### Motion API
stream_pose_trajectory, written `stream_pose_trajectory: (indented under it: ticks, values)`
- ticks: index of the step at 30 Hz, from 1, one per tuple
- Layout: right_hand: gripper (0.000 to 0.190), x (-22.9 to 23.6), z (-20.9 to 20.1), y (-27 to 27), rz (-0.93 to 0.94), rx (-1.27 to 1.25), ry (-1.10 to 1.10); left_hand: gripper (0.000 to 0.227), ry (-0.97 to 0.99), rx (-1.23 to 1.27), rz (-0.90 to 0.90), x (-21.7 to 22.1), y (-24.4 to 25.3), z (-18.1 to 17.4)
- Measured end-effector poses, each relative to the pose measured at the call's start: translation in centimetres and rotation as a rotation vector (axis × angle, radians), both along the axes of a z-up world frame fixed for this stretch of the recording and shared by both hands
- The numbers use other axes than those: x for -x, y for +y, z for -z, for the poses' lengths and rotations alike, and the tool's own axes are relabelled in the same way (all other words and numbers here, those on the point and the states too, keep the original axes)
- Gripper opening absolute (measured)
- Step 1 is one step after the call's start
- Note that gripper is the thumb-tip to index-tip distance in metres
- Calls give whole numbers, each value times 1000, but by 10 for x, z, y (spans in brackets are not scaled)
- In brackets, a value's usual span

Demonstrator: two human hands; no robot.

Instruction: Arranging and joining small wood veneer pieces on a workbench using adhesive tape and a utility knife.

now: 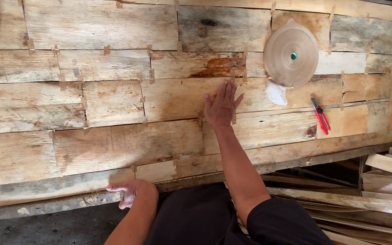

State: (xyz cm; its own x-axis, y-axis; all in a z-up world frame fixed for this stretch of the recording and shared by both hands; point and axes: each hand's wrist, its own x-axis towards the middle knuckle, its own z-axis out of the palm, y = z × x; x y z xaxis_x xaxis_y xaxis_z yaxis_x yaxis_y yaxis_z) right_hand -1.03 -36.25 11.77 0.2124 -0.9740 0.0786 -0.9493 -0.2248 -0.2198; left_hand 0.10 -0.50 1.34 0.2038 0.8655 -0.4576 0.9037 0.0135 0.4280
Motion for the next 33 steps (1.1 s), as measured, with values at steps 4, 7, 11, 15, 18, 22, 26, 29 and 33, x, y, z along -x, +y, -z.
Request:
stream_pose_trajectory:
  ticks: [4,7,11,15,18,22,26,29,33]
  values:
    - [77,1,-8,-1,17,-2,-8,72,4,1,-8,-7,-6,-18]
    - [77,2,-10,-6,27,-5,-13,73,7,0,-17,-9,-11,-33]
    - [77,-3,-23,1,45,-2,-25,73,8,5,-24,1,4,10]
    - [77,-3,-26,1,62,-2,-33,73,12,7,-32,2,4,11]
    - [77,-15,-15,-10,74,-7,-40,73,13,4,-39,-14,-18,-51]
    - [77,-17,-11,22,98,-7,-56,74,10,6,-40,3,3,22]
    - [77,-32,11,18,114,-19,-60,74,16,-4,-50,-6,-7,-15]
    - [77,-40,11,46,135,-26,-66,74,18,-10,-48,-7,-7,-27]
    - [77,-44,-22,81,157,-19,-79,75,17,-1,-51,-6,-7,-21]
